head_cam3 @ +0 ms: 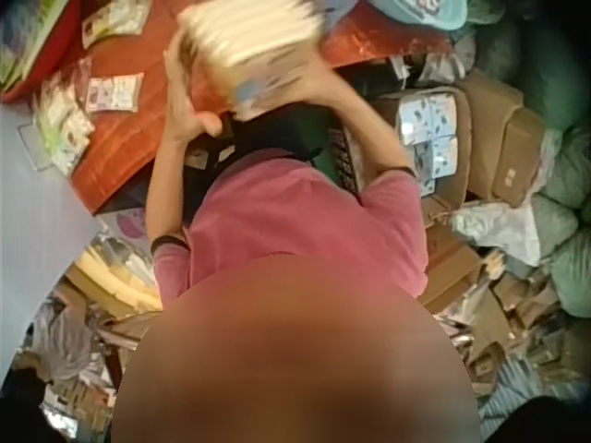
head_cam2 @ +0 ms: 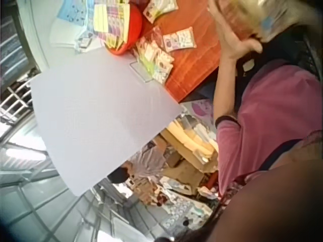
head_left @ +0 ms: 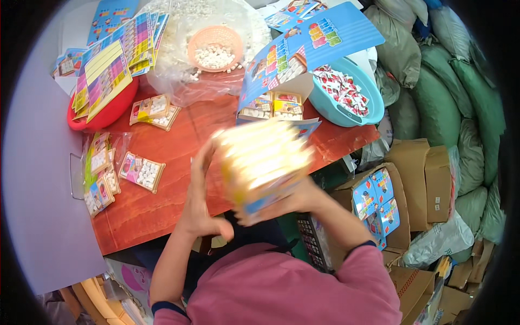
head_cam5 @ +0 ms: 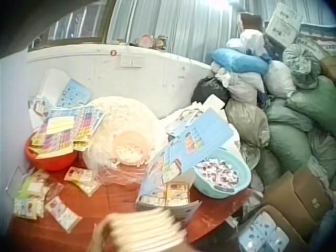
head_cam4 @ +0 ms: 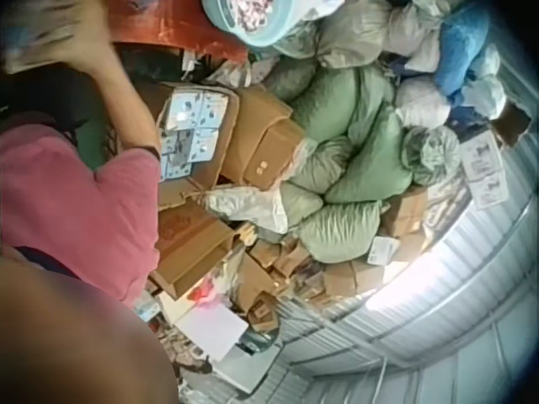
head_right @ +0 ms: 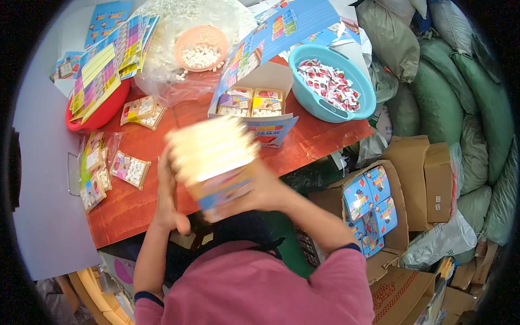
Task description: The recorder is packing small toy packets into display boxes and then placing the display boxes into a larger cardboard shipping box.
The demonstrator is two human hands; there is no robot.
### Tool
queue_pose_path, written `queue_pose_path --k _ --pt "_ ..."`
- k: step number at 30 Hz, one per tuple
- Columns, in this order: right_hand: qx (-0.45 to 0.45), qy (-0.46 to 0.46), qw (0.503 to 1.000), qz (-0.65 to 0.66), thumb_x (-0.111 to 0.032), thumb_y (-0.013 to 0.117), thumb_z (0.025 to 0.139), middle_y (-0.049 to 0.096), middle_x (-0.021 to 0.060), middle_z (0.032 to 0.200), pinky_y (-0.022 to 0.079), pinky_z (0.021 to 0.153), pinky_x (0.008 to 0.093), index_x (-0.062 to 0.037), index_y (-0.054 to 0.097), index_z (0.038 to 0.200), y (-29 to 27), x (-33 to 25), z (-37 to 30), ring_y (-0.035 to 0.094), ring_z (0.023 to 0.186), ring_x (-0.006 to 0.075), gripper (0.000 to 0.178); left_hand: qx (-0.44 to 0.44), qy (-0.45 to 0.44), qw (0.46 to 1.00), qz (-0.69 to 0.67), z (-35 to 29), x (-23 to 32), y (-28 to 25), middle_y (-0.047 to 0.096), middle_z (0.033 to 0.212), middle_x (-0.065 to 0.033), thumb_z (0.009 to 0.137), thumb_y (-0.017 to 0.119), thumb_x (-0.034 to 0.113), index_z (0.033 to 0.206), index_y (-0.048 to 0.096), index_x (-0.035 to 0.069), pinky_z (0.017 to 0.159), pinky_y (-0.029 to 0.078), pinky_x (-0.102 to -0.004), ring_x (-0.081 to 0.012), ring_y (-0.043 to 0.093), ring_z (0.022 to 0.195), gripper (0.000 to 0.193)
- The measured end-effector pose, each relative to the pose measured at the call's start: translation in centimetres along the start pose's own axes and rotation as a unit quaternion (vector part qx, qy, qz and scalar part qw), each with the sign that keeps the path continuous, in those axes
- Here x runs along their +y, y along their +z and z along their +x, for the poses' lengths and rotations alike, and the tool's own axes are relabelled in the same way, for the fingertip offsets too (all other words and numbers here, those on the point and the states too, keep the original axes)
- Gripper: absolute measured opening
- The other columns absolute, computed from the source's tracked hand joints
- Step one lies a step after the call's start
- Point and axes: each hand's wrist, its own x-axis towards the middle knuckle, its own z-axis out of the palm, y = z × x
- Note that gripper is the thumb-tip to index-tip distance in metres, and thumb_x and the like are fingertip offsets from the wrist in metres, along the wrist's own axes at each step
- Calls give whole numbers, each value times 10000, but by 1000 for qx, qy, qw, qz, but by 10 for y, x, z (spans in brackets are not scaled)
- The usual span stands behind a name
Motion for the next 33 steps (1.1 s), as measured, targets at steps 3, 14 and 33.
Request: queue_pose_path --k 3,14,33 --pt "82 61 988 115 -131 836 541 632 94 1063 508 851 364 -22 512 1198 -63 -41 -21 634 940 214 740 131 -42 990 39 63 11 14 350 1410 -208 613 768 579 1439 196 40 1057 293 -457 -310 337 1326 1140" --pt "239 181 954 -23 -233 726 729 641 112 1024 550 757 323 18 520 1160 -209 -89 40 664 852 200 540 128 -121 935 308 149 -26 34 625 785 -279 836 541 530 1327 404 6 682 462 -505 -428 622 801 732" --pt "-3 461 882 98 -203 710 740 605 105 1177 477 918 367 -51 510 1222 -151 -41 132 618 1024 227 544 205 -163 965 -8 146 -46 53 623 1013 -258 902 227 680 1097 589 -40 866 418 -405 -369 573 1026 829"
